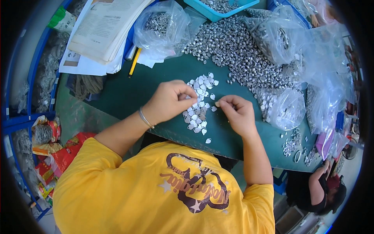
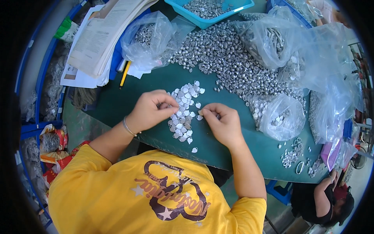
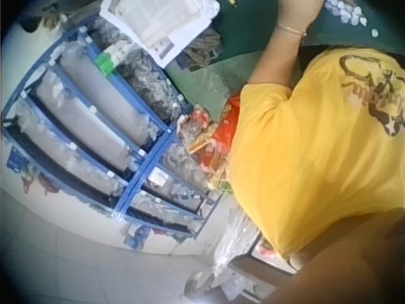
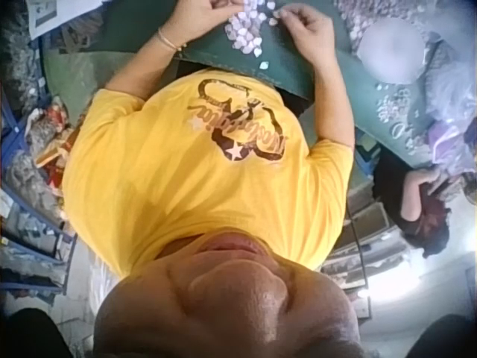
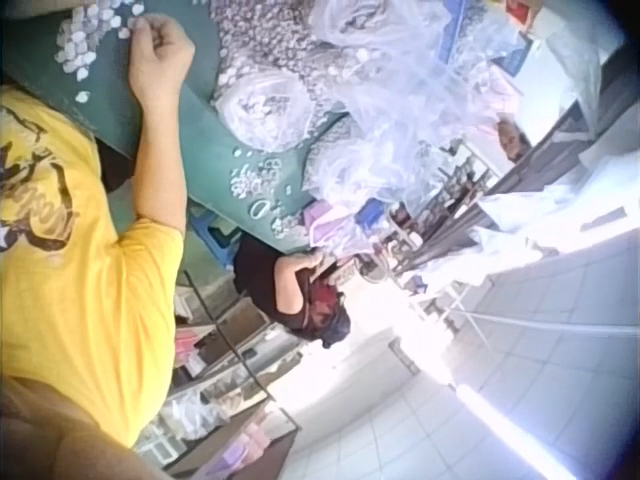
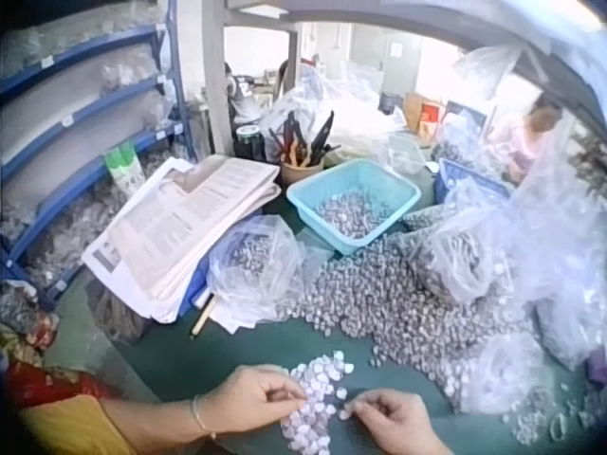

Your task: The person sorts through a pile of small metal components on a workbench, picking them up individually and placing them into a plastic bag or rearranging them on the table.

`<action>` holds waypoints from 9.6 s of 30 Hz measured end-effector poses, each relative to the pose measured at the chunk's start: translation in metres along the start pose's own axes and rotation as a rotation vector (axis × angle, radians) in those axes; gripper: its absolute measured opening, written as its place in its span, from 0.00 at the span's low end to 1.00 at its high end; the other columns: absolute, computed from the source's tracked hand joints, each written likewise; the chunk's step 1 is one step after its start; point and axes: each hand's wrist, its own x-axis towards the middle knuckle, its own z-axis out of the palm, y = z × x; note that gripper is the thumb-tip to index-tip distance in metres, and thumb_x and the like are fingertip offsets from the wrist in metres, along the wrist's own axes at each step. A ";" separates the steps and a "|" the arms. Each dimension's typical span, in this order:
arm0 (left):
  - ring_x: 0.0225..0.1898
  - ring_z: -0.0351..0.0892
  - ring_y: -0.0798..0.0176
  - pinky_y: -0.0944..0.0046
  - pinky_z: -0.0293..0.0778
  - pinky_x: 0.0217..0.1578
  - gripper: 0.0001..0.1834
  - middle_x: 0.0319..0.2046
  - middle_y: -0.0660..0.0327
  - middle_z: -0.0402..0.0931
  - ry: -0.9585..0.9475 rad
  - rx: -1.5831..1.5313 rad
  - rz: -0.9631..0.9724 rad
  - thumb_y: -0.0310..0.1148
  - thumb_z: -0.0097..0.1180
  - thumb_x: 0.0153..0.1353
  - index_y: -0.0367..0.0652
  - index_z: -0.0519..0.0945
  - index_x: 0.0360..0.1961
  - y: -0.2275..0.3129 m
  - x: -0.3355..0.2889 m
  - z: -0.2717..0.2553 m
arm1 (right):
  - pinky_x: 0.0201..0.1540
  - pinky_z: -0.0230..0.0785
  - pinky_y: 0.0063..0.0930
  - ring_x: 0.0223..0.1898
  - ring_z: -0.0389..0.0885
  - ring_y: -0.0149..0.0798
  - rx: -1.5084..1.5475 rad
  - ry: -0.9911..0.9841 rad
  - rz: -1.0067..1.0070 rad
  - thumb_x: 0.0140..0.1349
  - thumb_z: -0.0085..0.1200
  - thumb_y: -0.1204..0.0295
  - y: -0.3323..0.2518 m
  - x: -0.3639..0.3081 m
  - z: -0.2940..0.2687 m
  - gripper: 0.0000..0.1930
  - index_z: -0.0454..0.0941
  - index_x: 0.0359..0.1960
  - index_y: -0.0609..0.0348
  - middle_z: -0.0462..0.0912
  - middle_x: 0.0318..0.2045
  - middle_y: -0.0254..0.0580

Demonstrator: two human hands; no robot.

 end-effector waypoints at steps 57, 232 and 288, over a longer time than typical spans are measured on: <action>0.24 0.75 0.60 0.67 0.70 0.26 0.08 0.24 0.57 0.72 0.042 0.376 0.205 0.27 0.65 0.49 0.39 0.81 0.32 -0.011 -0.015 0.011 | 0.24 0.64 0.20 0.21 0.73 0.28 -0.004 -0.035 -0.067 0.53 0.59 0.75 -0.002 -0.002 0.019 0.05 0.78 0.26 0.64 0.76 0.19 0.34; 0.26 0.73 0.62 0.68 0.70 0.27 0.04 0.23 0.62 0.70 -0.129 0.351 0.206 0.24 0.61 0.50 0.40 0.77 0.27 0.000 -0.001 0.019 | 0.23 0.69 0.33 0.21 0.77 0.45 -0.469 0.129 -0.347 0.57 0.54 0.73 0.010 -0.008 0.009 0.06 0.76 0.34 0.60 0.77 0.22 0.44; 0.32 0.72 0.73 0.75 0.67 0.34 0.10 0.35 0.61 0.76 0.250 -0.509 -0.016 0.21 0.50 0.60 0.37 0.75 0.44 0.016 0.014 0.014 | 0.48 0.64 0.26 0.49 0.75 0.38 0.472 0.920 -0.447 0.58 0.42 0.86 0.005 -0.018 -0.131 0.18 0.68 0.51 0.66 0.78 0.45 0.48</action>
